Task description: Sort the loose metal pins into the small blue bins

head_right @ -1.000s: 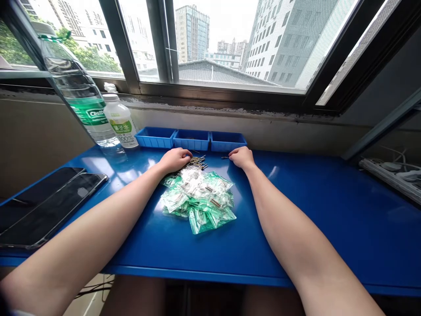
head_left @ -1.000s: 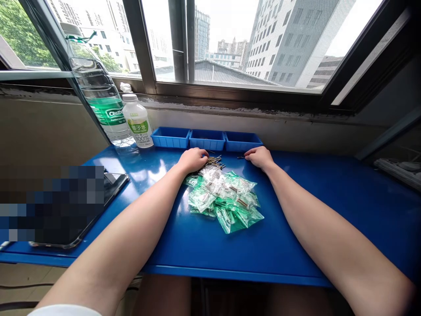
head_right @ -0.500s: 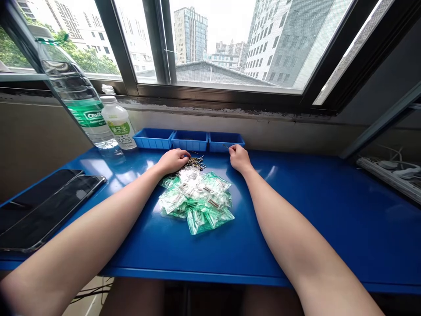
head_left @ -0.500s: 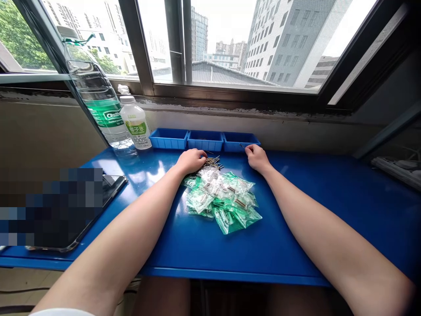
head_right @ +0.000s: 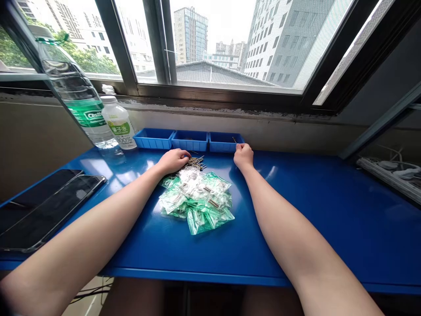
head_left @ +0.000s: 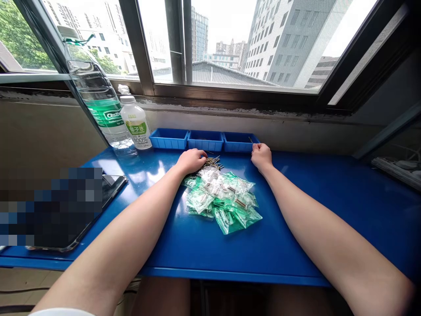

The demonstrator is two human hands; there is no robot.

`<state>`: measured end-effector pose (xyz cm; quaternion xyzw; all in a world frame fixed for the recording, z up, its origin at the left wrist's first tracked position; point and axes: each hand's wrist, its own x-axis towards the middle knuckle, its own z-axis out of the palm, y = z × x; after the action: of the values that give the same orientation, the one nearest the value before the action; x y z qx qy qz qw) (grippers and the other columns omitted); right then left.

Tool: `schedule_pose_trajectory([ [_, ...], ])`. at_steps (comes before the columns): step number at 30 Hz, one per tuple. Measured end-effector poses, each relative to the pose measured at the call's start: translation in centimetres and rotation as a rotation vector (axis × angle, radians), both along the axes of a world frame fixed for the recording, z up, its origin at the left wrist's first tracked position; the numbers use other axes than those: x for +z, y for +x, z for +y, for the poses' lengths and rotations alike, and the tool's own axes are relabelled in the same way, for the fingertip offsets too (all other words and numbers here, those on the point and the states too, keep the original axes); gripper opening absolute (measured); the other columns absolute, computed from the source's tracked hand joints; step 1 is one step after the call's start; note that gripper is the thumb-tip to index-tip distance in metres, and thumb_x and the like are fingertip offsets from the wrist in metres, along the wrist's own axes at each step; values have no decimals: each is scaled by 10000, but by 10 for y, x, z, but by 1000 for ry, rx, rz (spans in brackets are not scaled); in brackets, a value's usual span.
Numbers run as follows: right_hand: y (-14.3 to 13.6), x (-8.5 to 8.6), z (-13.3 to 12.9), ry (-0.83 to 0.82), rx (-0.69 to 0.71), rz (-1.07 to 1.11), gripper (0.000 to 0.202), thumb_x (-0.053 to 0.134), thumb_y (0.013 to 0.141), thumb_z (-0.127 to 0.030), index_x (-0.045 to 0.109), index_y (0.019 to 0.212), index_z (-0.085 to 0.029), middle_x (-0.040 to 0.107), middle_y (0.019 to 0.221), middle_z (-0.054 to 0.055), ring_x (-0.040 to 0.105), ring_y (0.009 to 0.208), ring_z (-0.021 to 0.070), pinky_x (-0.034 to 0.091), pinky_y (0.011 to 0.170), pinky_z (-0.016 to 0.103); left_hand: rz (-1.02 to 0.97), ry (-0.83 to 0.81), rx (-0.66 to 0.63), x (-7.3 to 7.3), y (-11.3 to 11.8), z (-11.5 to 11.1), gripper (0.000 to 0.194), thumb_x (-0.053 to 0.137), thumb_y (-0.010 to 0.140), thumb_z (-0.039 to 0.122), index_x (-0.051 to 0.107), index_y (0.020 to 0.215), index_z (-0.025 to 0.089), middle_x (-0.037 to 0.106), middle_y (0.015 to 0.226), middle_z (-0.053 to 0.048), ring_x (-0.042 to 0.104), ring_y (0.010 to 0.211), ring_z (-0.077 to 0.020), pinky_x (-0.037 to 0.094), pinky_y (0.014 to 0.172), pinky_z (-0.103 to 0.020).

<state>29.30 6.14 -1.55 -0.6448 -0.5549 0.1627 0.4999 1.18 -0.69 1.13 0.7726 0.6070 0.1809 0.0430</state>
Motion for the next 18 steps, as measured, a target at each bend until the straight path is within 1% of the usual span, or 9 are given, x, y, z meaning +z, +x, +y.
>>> schedule_pose_trajectory([
  [6,-2,4,-4,-33,-36,-52,257,470,919,-360,494,700,-228,614,709,70,596,755,242,457,777,378,-12,5,3,-2,0,1,390,439,851,352,758,1055,259,728,1077,-63,658,1019,-263,520,877,-342],
  [14,-1,3,-2,-25,-22,-47,282,469,919,-390,495,687,-231,620,684,78,613,769,254,463,771,381,-18,-7,-3,1,1,-1,391,441,849,352,759,1053,250,722,1099,-64,651,1048,-266,510,904,-339],
  [18,-1,3,-2,-20,-10,-42,299,469,919,-408,499,679,-231,617,664,77,617,761,255,465,760,378,-18,-3,-1,0,0,0,388,443,850,348,759,1054,253,725,1094,-61,652,1045,-263,511,902,-336],
])
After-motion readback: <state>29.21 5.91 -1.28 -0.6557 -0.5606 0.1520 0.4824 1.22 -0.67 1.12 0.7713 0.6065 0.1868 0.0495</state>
